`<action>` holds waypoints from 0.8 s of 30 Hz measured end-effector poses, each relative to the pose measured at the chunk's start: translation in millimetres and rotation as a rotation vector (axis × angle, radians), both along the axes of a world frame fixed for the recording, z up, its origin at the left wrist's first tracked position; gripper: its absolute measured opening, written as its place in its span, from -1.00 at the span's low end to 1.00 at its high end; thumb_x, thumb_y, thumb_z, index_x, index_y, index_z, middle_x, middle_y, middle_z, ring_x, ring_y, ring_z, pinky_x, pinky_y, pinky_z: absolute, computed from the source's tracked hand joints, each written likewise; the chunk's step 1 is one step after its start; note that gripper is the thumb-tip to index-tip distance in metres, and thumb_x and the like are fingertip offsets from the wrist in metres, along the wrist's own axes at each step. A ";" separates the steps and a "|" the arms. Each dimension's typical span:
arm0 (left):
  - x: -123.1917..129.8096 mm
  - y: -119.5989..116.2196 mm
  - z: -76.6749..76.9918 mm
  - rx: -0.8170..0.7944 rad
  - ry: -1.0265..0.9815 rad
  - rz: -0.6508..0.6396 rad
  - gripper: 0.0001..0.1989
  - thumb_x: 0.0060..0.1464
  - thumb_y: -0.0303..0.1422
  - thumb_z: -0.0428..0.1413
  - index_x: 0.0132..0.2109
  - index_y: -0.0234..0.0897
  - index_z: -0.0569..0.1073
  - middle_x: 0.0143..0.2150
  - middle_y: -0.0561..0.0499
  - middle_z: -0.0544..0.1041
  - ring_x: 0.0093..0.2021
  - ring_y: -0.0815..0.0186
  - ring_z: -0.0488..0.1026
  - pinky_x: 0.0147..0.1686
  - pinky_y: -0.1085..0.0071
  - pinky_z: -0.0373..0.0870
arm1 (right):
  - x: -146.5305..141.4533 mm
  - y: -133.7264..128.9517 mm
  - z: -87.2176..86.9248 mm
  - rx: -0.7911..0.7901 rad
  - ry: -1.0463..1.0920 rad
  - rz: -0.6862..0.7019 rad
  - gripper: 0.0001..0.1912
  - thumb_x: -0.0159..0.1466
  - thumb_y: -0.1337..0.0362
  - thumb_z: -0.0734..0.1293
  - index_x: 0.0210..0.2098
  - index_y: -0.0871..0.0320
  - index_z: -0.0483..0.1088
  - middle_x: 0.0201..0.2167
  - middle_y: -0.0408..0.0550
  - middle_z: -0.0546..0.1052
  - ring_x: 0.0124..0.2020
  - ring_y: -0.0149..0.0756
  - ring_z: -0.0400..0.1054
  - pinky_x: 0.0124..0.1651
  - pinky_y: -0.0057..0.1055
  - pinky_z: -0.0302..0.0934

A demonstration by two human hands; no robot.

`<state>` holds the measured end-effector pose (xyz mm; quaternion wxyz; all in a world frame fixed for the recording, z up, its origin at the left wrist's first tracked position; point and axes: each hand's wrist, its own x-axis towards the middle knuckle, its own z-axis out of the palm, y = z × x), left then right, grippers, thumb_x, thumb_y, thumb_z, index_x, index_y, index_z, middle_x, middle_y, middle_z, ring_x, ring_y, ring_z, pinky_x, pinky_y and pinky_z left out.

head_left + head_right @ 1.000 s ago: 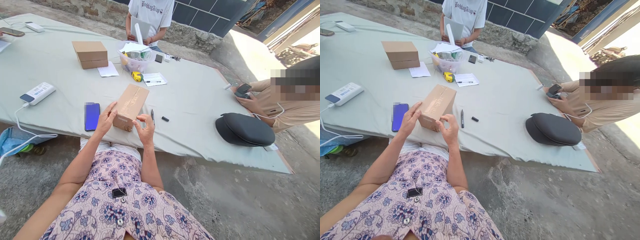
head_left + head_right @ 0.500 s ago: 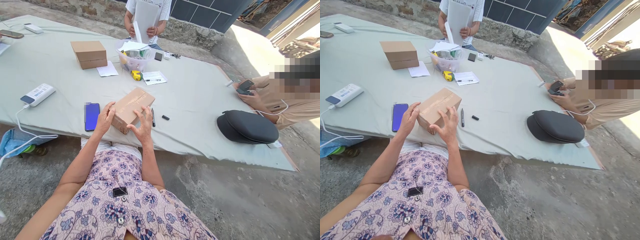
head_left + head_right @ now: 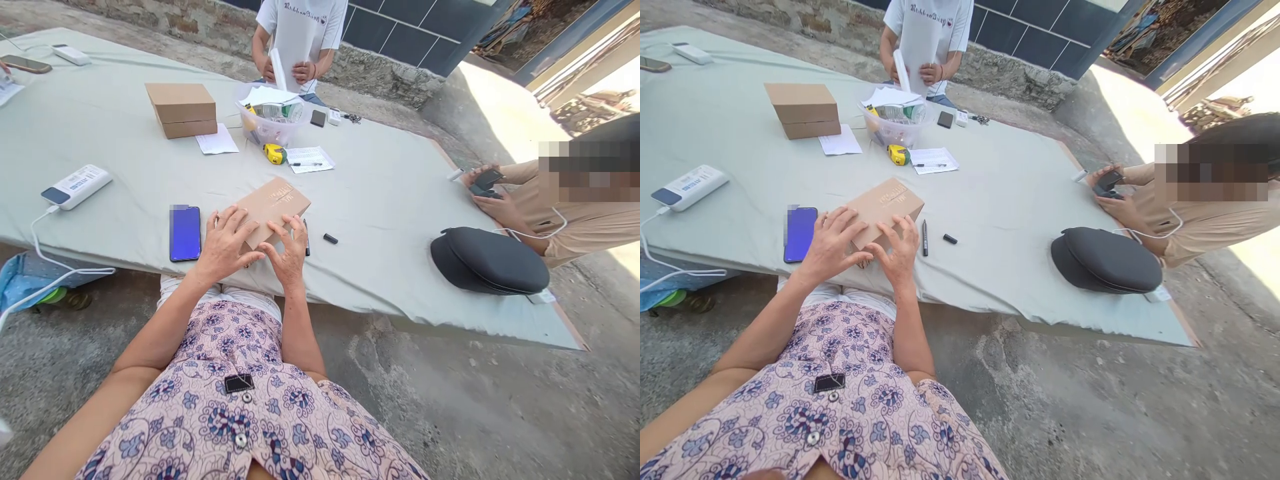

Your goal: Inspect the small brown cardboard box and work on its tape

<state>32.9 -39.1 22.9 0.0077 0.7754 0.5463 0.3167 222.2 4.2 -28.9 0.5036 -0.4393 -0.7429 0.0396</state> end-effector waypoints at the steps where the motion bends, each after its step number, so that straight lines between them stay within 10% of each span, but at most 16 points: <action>1: 1.2 0.3 -1.3 -0.008 0.005 0.005 -0.40 0.17 0.14 0.16 0.16 -0.17 0.54 0.35 -0.29 0.44 0.44 -0.26 0.22 0.40 -0.25 -0.03 | 0.1 -0.1 0.6 -0.009 -0.001 -0.003 -0.53 0.34 -0.18 0.33 0.04 -0.05 0.55 0.18 0.07 0.44 0.39 0.05 0.20 0.46 0.14 0.11; 18: -30.8 -0.3 1.2 -0.094 -0.012 -0.044 -0.59 0.30 -0.27 0.05 0.24 -0.07 0.49 0.56 -0.14 0.11 0.57 -0.14 -0.04 0.41 -0.25 0.05 | 28.6 8.5 -7.5 -0.057 0.366 -0.230 -0.64 0.38 -0.03 0.32 -0.04 0.08 0.53 0.11 0.15 0.51 0.18 -0.08 0.42 0.22 -0.01 0.38; 24: -34.5 3.9 -2.8 -0.057 -0.171 0.204 -0.57 0.31 -0.34 -0.03 0.24 -0.13 0.51 0.44 -0.21 0.26 0.37 -0.08 0.34 0.28 -0.07 0.39 | 24.1 4.0 -4.8 -0.190 0.541 -0.172 -0.62 0.37 -0.03 0.29 -0.08 0.15 0.49 -0.15 0.05 0.62 -0.15 -0.23 0.53 0.01 -0.21 0.45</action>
